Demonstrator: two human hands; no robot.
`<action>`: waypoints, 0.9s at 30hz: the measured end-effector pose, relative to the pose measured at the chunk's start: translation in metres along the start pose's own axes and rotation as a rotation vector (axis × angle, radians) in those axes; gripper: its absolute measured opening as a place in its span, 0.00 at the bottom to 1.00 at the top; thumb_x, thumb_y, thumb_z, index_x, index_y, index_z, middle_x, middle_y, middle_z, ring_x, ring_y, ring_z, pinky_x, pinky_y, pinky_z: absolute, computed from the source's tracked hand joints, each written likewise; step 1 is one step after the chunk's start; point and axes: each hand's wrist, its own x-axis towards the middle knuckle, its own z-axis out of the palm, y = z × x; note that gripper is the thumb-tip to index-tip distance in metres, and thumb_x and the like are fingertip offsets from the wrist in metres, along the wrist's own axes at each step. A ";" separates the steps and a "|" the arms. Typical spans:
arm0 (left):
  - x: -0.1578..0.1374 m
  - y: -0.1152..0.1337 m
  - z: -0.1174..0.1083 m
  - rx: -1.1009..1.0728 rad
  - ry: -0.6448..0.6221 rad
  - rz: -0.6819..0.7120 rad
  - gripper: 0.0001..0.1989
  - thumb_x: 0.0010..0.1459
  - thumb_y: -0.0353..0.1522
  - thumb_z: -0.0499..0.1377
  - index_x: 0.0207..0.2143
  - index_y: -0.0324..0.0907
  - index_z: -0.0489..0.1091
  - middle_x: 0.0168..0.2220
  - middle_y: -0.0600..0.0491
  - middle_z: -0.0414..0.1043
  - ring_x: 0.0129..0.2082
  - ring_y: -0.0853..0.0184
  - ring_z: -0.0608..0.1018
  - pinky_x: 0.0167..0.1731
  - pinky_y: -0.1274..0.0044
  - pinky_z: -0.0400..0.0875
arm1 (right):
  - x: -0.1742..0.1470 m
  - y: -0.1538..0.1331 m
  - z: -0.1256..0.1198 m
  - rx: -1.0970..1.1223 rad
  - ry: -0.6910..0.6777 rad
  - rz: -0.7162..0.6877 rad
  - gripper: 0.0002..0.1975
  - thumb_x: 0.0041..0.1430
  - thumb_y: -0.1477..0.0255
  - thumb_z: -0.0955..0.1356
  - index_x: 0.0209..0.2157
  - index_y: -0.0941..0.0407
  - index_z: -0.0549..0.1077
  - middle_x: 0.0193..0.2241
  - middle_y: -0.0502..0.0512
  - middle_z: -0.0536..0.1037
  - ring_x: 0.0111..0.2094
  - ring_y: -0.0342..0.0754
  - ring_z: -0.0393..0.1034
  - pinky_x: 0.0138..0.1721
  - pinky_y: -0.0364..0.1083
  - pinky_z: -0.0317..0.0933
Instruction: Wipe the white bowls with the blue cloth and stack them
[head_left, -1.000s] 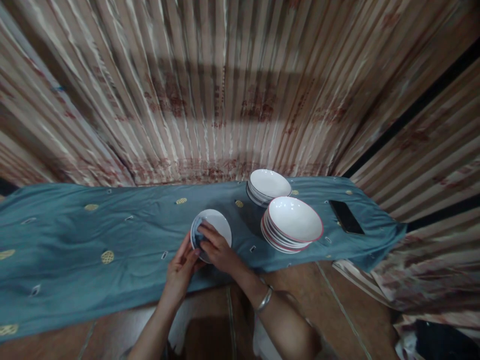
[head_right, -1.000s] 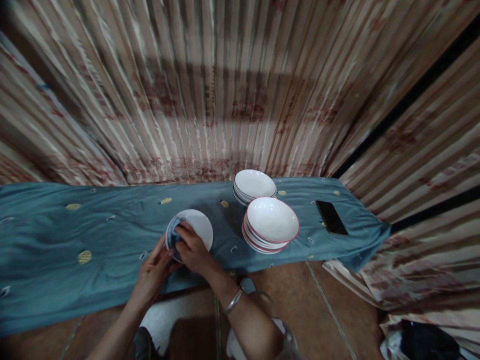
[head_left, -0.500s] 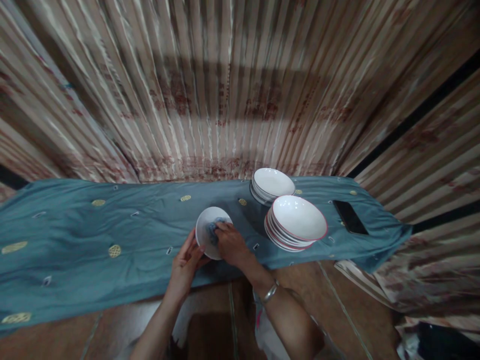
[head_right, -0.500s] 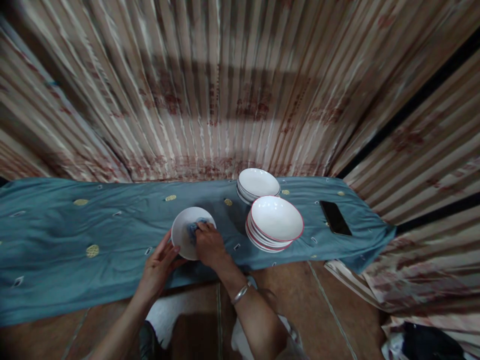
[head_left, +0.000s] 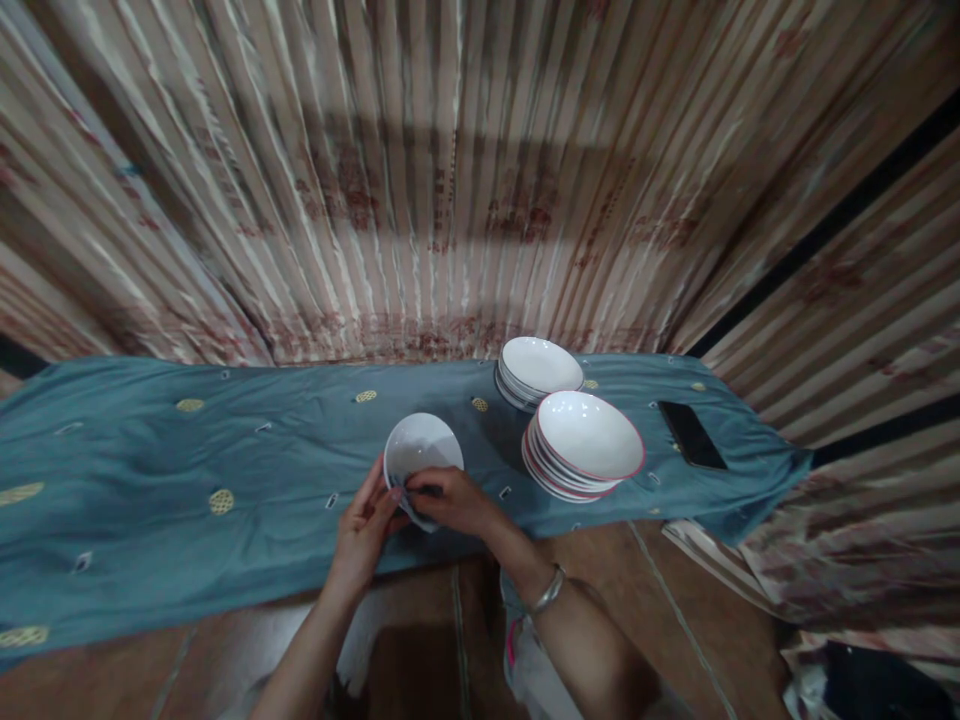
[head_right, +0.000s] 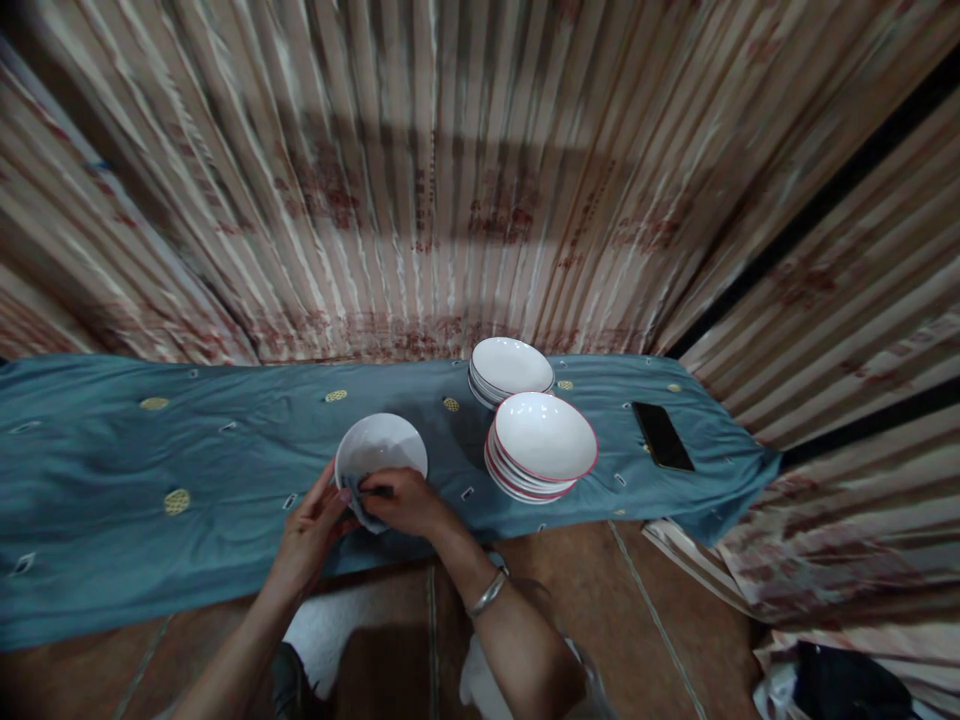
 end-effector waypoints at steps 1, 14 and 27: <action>0.000 0.000 -0.001 0.008 -0.002 0.002 0.42 0.42 0.43 0.69 0.60 0.49 0.61 0.56 0.45 0.69 0.52 0.53 0.74 0.38 0.72 0.77 | 0.001 0.001 0.003 0.077 0.024 0.012 0.08 0.51 0.75 0.66 0.33 0.57 0.77 0.31 0.49 0.79 0.32 0.43 0.71 0.35 0.40 0.62; -0.004 0.001 0.003 0.039 -0.105 0.027 0.42 0.43 0.43 0.68 0.60 0.48 0.60 0.61 0.45 0.62 0.58 0.49 0.66 0.42 0.70 0.76 | 0.032 -0.012 0.009 0.158 0.515 -0.138 0.03 0.47 0.74 0.68 0.28 0.55 0.73 0.36 0.52 0.77 0.40 0.46 0.71 0.46 0.43 0.63; -0.009 0.003 0.007 -0.012 -0.058 0.002 0.42 0.41 0.40 0.70 0.60 0.46 0.61 0.60 0.42 0.63 0.57 0.48 0.68 0.40 0.69 0.77 | 0.039 0.001 -0.016 -0.632 0.386 -0.035 0.11 0.62 0.77 0.61 0.42 0.57 0.73 0.48 0.59 0.71 0.51 0.49 0.63 0.55 0.47 0.56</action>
